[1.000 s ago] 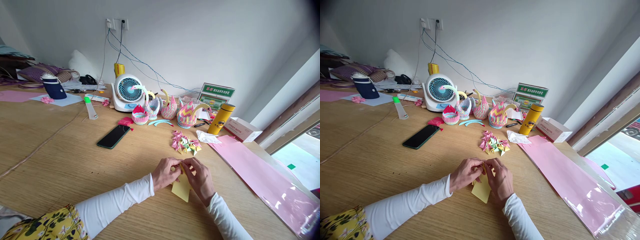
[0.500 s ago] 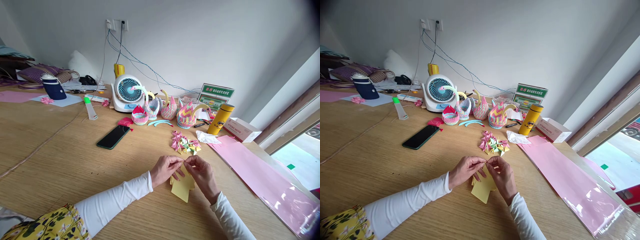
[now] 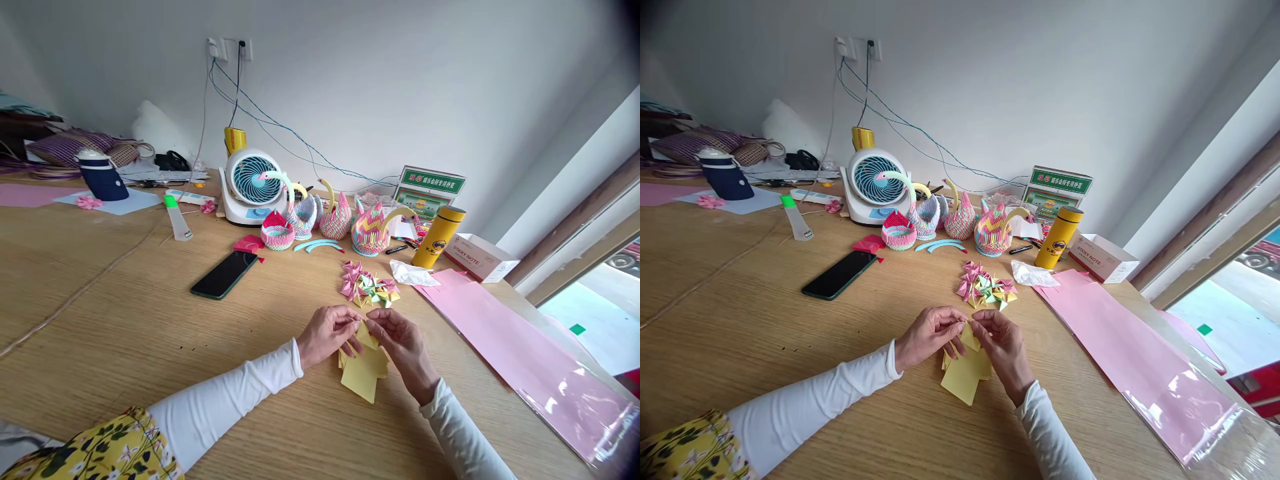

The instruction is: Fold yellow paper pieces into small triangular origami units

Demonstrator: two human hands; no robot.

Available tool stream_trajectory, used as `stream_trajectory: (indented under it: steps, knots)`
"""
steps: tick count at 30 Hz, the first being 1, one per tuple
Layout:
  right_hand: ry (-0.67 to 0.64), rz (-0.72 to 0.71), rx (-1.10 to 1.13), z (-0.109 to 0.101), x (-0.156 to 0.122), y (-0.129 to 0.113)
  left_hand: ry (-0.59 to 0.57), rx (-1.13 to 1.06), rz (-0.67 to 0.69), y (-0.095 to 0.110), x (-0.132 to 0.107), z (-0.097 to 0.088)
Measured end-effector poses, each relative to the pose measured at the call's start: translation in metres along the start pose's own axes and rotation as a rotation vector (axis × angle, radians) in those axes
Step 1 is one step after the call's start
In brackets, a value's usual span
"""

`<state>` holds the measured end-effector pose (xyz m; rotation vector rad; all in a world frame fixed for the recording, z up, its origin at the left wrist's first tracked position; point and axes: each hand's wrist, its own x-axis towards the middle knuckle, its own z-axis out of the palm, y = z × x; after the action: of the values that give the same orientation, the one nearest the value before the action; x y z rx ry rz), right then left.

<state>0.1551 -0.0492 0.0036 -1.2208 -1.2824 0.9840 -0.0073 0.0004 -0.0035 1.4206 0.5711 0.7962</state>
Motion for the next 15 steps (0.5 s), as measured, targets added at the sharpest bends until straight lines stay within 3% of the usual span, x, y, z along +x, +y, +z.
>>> stream_trajectory:
  steps: [8,15]
  knots:
    - [0.056,-0.018,0.045,0.009,-0.002,0.008,0.211,-0.046,0.006,0.004,0.002,0.003]
    - [0.106,-0.046,0.023,0.012,0.000,0.012,0.196,-0.070,-0.011,0.001,0.001,0.005]
